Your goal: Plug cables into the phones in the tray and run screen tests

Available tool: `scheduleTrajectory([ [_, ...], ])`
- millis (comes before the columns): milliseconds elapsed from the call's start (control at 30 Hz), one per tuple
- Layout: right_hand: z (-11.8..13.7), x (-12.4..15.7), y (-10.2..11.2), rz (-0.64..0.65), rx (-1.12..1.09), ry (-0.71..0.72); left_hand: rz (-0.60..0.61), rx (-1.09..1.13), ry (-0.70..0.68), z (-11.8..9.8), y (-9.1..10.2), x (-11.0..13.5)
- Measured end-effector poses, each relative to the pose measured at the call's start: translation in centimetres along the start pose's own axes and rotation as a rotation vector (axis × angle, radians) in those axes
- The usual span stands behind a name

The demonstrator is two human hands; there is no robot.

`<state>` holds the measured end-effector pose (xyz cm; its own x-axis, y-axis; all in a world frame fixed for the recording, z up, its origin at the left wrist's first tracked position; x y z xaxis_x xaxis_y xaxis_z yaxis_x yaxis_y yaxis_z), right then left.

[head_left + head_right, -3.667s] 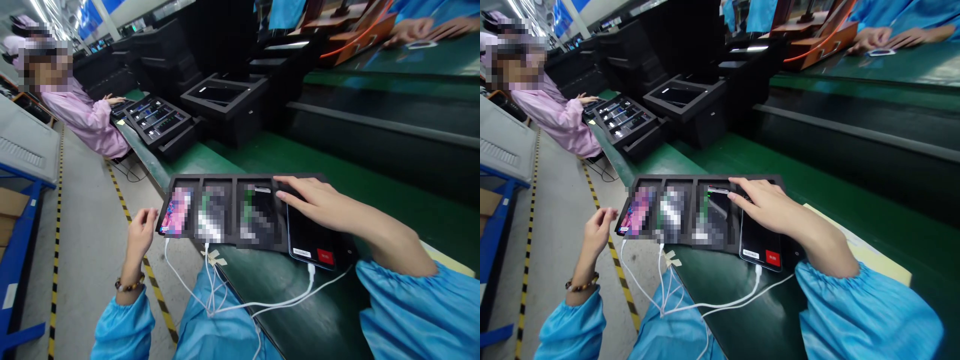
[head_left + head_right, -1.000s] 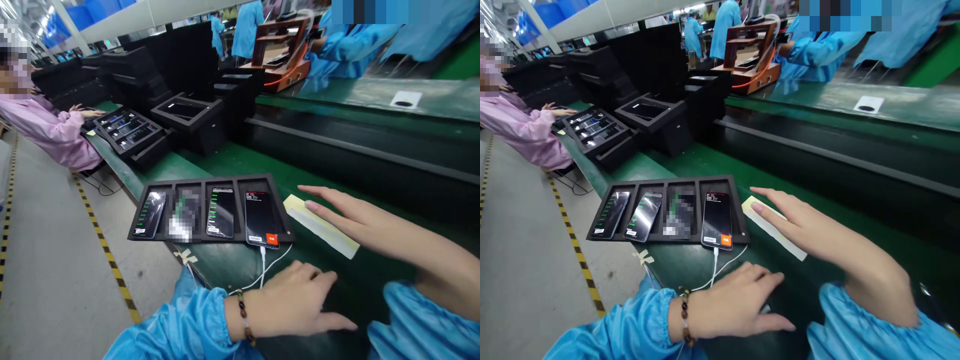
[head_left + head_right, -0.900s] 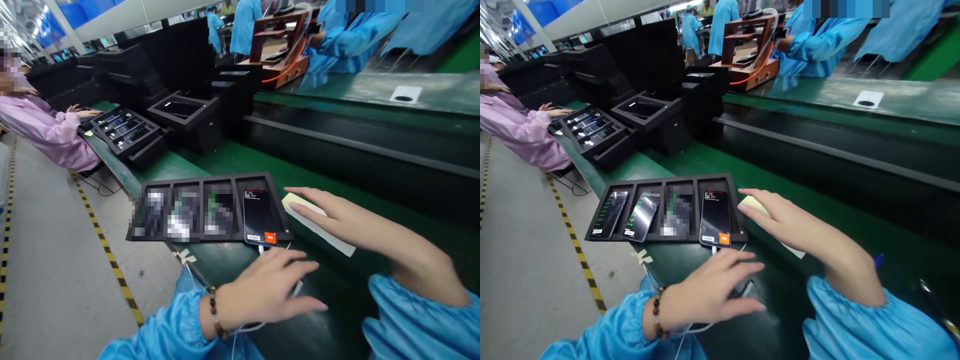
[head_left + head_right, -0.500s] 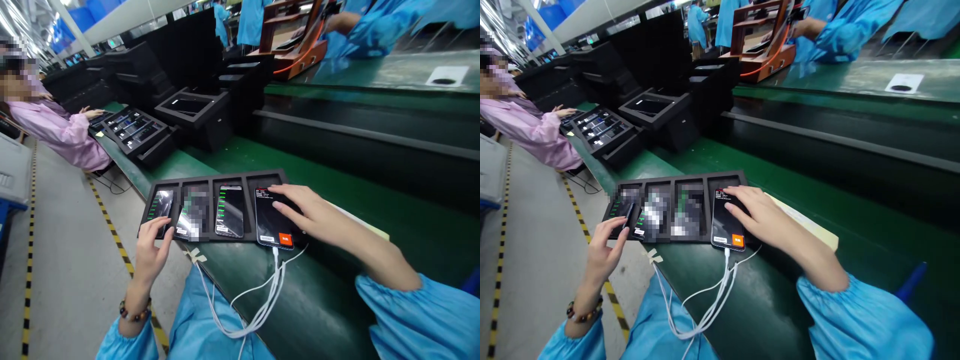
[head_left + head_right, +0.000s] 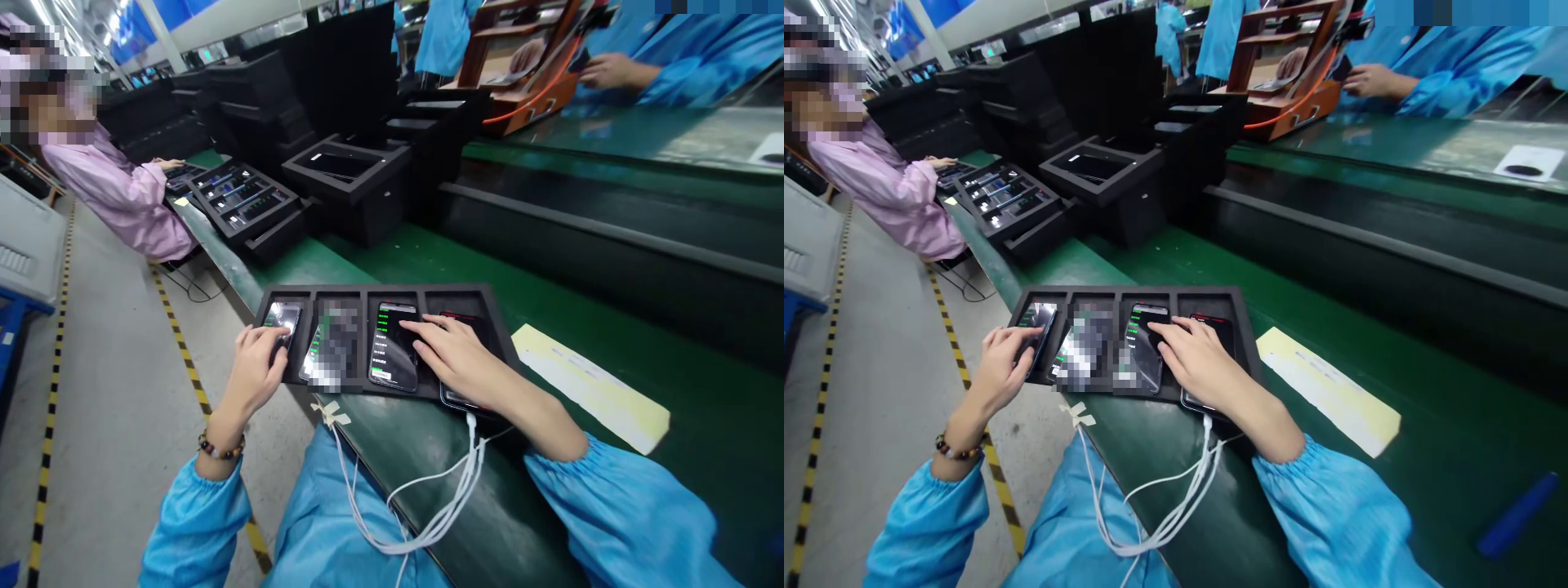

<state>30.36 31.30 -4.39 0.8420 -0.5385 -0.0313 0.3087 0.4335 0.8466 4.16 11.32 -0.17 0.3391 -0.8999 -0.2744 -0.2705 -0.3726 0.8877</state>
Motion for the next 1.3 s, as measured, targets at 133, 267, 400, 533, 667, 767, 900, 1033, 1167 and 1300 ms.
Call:
scheduleTrajectory([
  [133, 1.2, 0.5, 0.7, -0.043, -0.016, 0.047, 0.185, 0.085, -0.153, -4.2, -2.3, -1.2],
  [267, 2.4, 0.8, 0.9, -0.045, -0.039, 0.082, 0.257, 0.074, -0.163, -5.5, -3.9, -3.3],
  [400, 2.6, 0.9, 0.4, -0.014, -0.038, 0.091, 0.244, 0.07, -0.184, -5.6, -3.7, -4.3],
  [533, 2.2, 1.0, -0.1, 0.002, -0.018, 0.089, 0.15, 0.124, -0.163, -4.6, -1.7, -3.3],
  [667, 2.7, 0.9, 0.1, -0.023, -0.014, 0.114, 0.021, 0.155, -0.109, -2.6, 0.5, -1.4],
  [767, 3.9, 0.6, 0.3, -0.046, -0.01, 0.154, 0.047, 0.176, -0.115, -2.4, 0.3, -0.5],
  [900, 5.2, 0.3, 0.4, -0.053, 0.003, 0.168, 0.13, 0.204, -0.154, -3.8, -1.2, -0.1],
  [1033, 4.7, 0.5, 1.0, -0.067, 0.002, 0.166, 0.127, 0.205, -0.146, -3.4, -0.8, 0.1],
  [1167, 2.3, 1.0, 3.0, -0.15, 0.021, 0.113, -0.057, 0.154, 0.006, 0.9, 2.4, 1.0],
  [1300, 0.3, 1.3, 4.6, -0.158, 0.018, 0.053, -0.104, 0.082, 0.143, 4.4, 3.8, 2.6],
])
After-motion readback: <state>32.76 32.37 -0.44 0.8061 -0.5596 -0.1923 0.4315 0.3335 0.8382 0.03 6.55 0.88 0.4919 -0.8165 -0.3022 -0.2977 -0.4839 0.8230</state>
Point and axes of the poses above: each hand's wrist, its own x-axis away from the middle knuckle, its own y-axis out of the back of the hand, z = x × y, the point moved 9 cm from there along -x, towards the middle knuckle, and after that the axes turned 1 degree about -y, right-handed, at the moved point
